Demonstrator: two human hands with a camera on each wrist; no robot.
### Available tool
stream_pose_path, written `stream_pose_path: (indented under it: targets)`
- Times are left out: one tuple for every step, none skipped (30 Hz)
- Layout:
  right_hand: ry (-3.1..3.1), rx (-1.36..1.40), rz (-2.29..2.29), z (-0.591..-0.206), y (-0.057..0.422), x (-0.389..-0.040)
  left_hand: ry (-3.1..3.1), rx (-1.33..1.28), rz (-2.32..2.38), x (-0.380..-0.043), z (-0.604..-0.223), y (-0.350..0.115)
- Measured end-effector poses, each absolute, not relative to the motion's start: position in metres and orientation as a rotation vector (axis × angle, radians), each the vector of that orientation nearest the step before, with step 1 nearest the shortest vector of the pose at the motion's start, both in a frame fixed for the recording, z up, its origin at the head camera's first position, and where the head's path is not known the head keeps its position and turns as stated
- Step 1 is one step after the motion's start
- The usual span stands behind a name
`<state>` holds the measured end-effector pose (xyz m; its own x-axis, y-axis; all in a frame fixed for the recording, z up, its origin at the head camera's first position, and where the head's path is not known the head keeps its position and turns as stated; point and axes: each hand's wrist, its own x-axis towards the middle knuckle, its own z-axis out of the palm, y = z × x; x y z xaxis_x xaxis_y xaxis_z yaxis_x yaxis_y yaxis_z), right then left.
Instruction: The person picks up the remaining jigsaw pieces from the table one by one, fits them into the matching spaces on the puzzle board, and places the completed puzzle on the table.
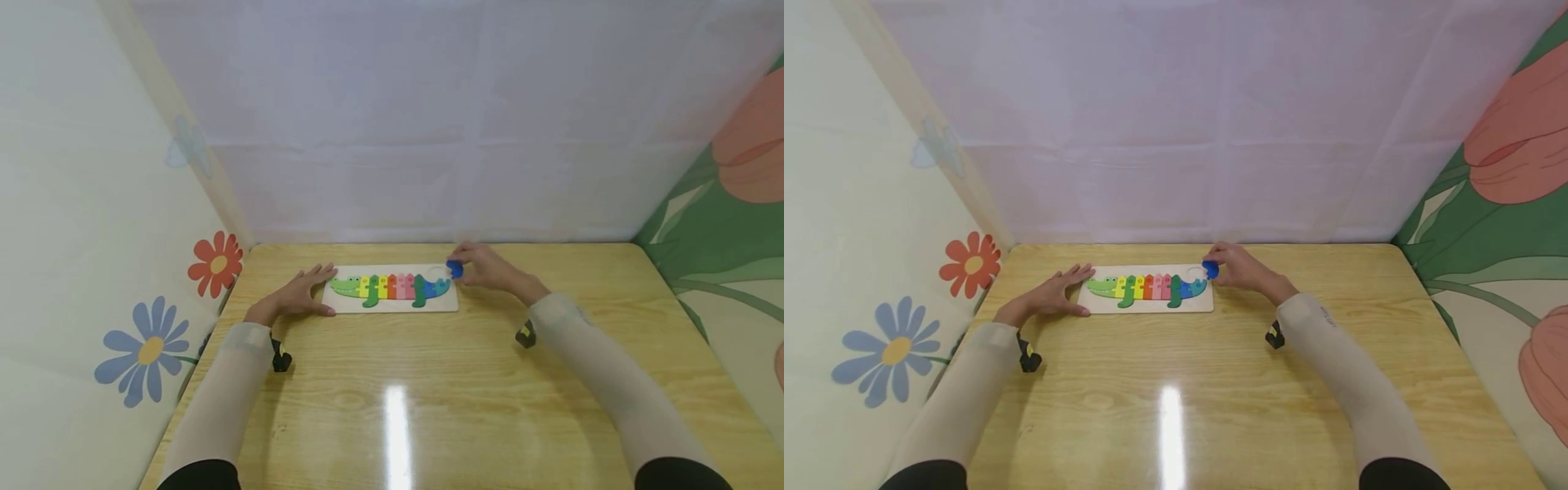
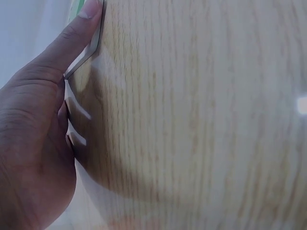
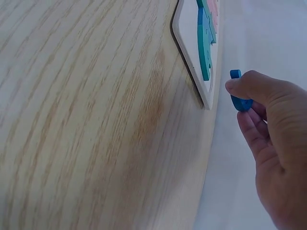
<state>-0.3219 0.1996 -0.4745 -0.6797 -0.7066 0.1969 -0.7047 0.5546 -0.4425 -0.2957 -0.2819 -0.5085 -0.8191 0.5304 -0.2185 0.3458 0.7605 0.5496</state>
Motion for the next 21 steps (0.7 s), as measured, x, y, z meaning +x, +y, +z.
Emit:
stream_pose_path:
  targets:
    - [2.766,-1.259,-0.785,-0.475,0.199,-0.322,2.594,0.674,0.707,-0.296,-0.509,-0.282]
    - [2.767,-1.264,-0.785,-0.475,0.198,-0.323,2.595,0.674,0.709,-0.296,-0.509,-0.282]
    - [2.766,-1.268,-0.788,-0.475,0.198,-0.324,2.595,0.673,0.708,-0.296,-0.509,-0.281]
    - [2.764,-1.272,-0.791,-0.476,0.198,-0.324,2.595,0.672,0.709,-0.296,-0.509,-0.281]
    - [2.761,-1.277,-0.796,-0.476,0.197,-0.325,2.595,0.672,0.709,-0.296,-0.509,-0.281]
    - [2.762,-1.279,-0.793,-0.477,0.197,-0.326,2.595,0.671,0.708,-0.296,-0.509,-0.281]
    - [2.761,-1.283,-0.793,-0.478,0.197,-0.327,2.596,0.67,0.706,-0.296,-0.509,-0.281]
    - [2.757,-1.283,-0.799,-0.479,0.196,-0.328,2.596,0.671,0.708,-0.296,-0.509,-0.281]
    - [2.757,-1.282,-0.798,-0.48,0.196,-0.329,2.595,0.672,0.71,-0.296,-0.51,-0.281]
    - [2.757,-1.282,-0.796,-0.48,0.195,-0.33,2.595,0.671,0.708,-0.296,-0.51,-0.281]
    - [2.758,-1.281,-0.791,-0.481,0.195,-0.331,2.596,0.675,0.711,-0.296,-0.51,-0.281]
    - [2.763,-1.279,-0.779,-0.482,0.194,-0.332,2.596,0.679,0.715,-0.296,-0.511,-0.281]
    - [2.763,-1.278,-0.773,-0.482,0.194,-0.332,2.596,0.681,0.719,-0.295,-0.511,-0.281]
    - [2.763,-1.279,-0.767,-0.482,0.193,-0.333,2.596,0.684,0.722,-0.295,-0.511,-0.281]
    - [2.764,-1.28,-0.762,-0.482,0.192,-0.333,2.597,0.682,0.719,-0.296,-0.511,-0.281]
    - [2.76,-1.281,-0.762,-0.481,0.191,-0.333,2.6,0.685,0.717,-0.296,-0.511,-0.281]
    - [2.758,-1.282,-0.759,-0.481,0.19,-0.333,2.602,0.689,0.718,-0.295,-0.511,-0.281]
    - [2.756,-1.284,-0.757,-0.48,0.189,-0.333,2.602,0.688,0.716,-0.296,-0.511,-0.281]
    - [2.75,-1.284,-0.761,-0.48,0.188,-0.333,2.602,0.686,0.717,-0.296,-0.511,-0.281]
    - [2.747,-1.282,-0.761,-0.479,0.187,-0.332,2.603,0.688,0.717,-0.296,-0.511,-0.281]
    - [2.745,-1.279,-0.759,-0.479,0.186,-0.333,2.605,0.687,0.717,-0.296,-0.511,-0.281]
